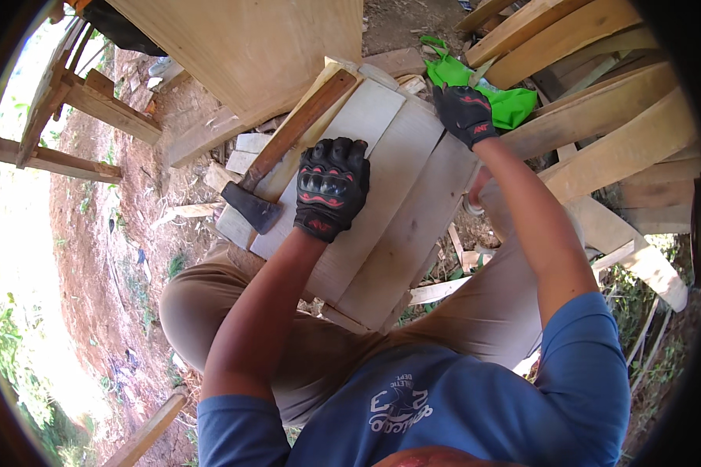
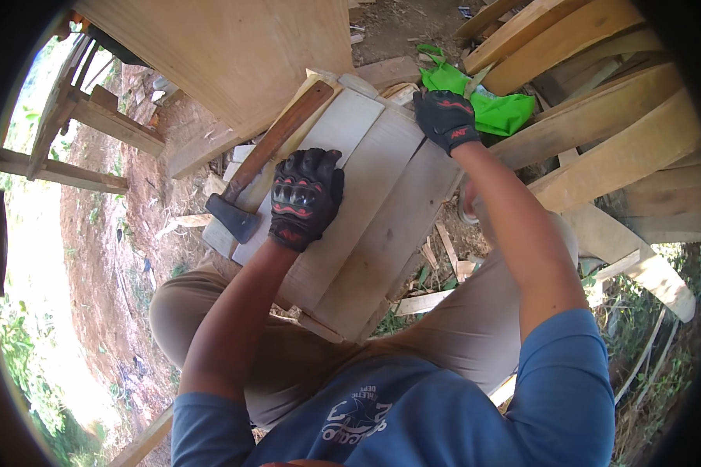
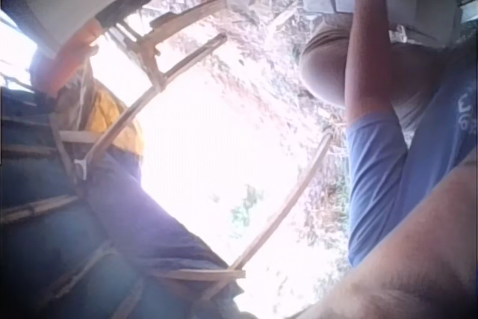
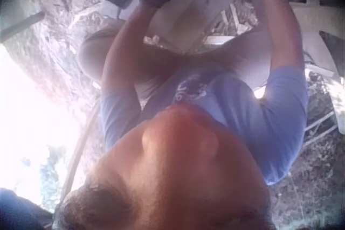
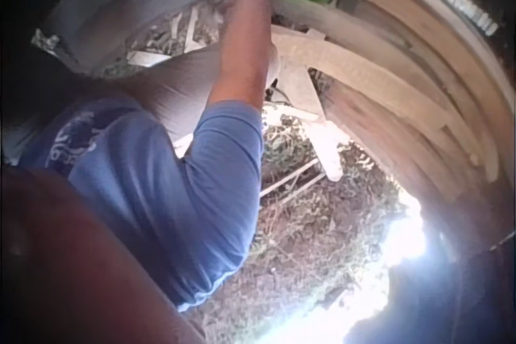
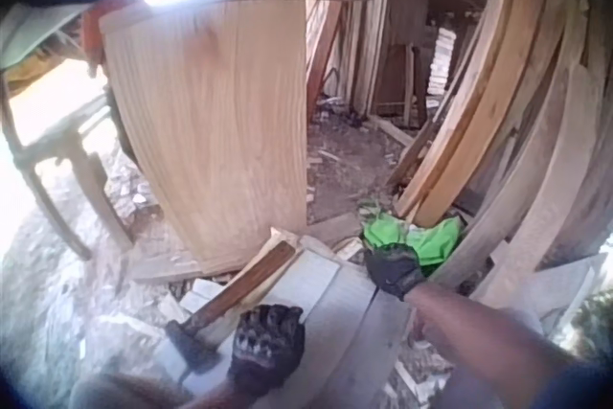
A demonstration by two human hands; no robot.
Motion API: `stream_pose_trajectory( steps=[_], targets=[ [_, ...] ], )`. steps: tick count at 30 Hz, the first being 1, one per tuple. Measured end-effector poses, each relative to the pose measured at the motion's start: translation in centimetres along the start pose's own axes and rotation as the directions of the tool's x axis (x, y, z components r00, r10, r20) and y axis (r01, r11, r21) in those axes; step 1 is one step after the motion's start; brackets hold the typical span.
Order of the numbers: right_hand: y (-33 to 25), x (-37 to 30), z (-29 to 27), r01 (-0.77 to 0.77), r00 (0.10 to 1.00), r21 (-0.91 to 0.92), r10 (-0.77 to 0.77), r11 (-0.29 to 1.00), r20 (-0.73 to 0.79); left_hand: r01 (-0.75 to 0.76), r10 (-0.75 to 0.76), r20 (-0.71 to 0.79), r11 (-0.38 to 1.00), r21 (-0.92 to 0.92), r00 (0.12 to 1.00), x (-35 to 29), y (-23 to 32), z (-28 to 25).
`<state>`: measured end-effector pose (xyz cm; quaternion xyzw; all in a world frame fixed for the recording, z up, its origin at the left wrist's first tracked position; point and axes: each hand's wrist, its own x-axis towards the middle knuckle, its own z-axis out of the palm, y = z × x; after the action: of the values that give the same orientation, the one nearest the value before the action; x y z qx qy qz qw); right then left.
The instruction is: The person rubs a piece of sandpaper against the edges of wooden slats on a structure. They also use a hammer-like tool to shift the slats into position.
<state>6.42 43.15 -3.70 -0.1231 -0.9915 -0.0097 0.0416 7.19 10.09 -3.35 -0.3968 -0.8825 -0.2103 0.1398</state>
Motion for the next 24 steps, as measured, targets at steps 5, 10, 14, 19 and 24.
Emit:
stream_pose_trajectory(
  steps=[5, 10, 14, 19, 24],
  targets=[
    [0.5, -0.2, 0.5, 0.026, 0.999, -0.007, -0.026, 1.000, -0.024, -0.007, 0.007, 0.016, 1.000, -0.011, 1.000, -0.1, 0.1, 0.0],
    [-0.9, -0.1, 0.9, -0.111, 0.994, 0.083, 0.111, 0.990, 0.011, 0.024, -0.023, 0.053, 1.000, -0.018, 0.998, 0.2, -0.3, -0.4],
    [2.0, -0.2, 2.2, -0.089, 0.996, 0.084, 0.087, 0.992, 0.029, 0.005, -0.004, 0.009, 1.000, -0.021, 1.000, 0.2, 0.0, 0.4],
    [2.3, 0.4, 1.6, -0.100, 0.993, 0.021, 0.099, 0.995, 0.067, -0.001, 0.001, 0.021, 1.000, -0.025, 1.000, 0.4, 0.3, 0.2],
    [-1.6, -0.6, -0.3, -0.136, 0.990, 0.020, 0.135, 0.991, 0.048, 0.016, -0.016, 0.023, 1.000, -0.009, 1.000, -0.2, -0.3, 0.1]
  ],
)
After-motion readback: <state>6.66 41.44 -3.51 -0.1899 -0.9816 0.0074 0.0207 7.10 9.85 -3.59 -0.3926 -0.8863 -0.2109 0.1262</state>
